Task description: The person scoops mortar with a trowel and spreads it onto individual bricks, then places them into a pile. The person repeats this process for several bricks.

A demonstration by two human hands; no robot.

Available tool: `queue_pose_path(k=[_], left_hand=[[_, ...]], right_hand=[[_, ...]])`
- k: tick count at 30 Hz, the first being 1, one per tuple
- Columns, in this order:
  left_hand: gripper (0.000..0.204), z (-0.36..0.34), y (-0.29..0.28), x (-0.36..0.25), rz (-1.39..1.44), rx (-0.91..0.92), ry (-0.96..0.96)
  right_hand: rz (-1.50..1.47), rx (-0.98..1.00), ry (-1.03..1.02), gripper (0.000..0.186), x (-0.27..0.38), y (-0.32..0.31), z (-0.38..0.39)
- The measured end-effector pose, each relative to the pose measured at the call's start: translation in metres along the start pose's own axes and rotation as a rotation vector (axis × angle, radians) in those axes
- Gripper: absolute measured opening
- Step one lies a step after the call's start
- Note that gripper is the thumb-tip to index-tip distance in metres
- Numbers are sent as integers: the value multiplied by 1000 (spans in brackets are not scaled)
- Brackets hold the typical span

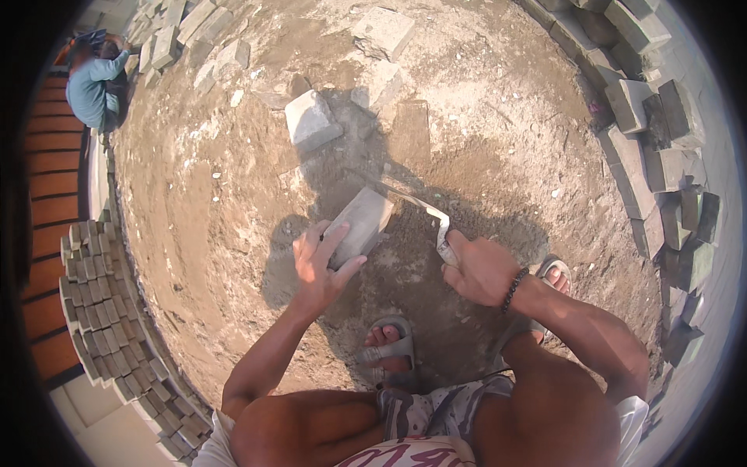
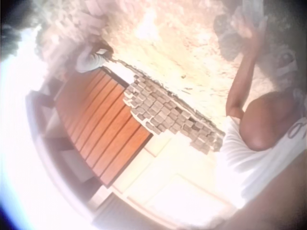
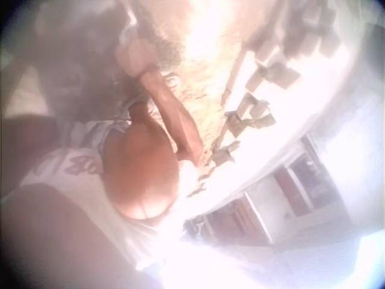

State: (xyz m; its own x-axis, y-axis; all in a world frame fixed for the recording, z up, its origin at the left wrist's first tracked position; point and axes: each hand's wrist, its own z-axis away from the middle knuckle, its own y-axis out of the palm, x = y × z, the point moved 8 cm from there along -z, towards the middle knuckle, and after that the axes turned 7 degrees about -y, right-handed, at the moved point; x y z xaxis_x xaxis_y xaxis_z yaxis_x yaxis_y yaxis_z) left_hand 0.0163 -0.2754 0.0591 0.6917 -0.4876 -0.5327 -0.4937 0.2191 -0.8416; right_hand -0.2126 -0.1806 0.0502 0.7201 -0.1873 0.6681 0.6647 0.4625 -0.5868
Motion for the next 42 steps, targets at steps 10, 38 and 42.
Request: queue_pose_path(k=[10,38,42], left_hand=[[80,16,4,-7,-212,151,-26],[99,20,26,20,-167,367,-394],[100,16,27,15,-168,390,-406]], right_hand=[[-436,-155,-143,37,19,4,9],[-366,199,-186,32,34,6,-33],[-115,306,-78,35,-20,47,-41]])
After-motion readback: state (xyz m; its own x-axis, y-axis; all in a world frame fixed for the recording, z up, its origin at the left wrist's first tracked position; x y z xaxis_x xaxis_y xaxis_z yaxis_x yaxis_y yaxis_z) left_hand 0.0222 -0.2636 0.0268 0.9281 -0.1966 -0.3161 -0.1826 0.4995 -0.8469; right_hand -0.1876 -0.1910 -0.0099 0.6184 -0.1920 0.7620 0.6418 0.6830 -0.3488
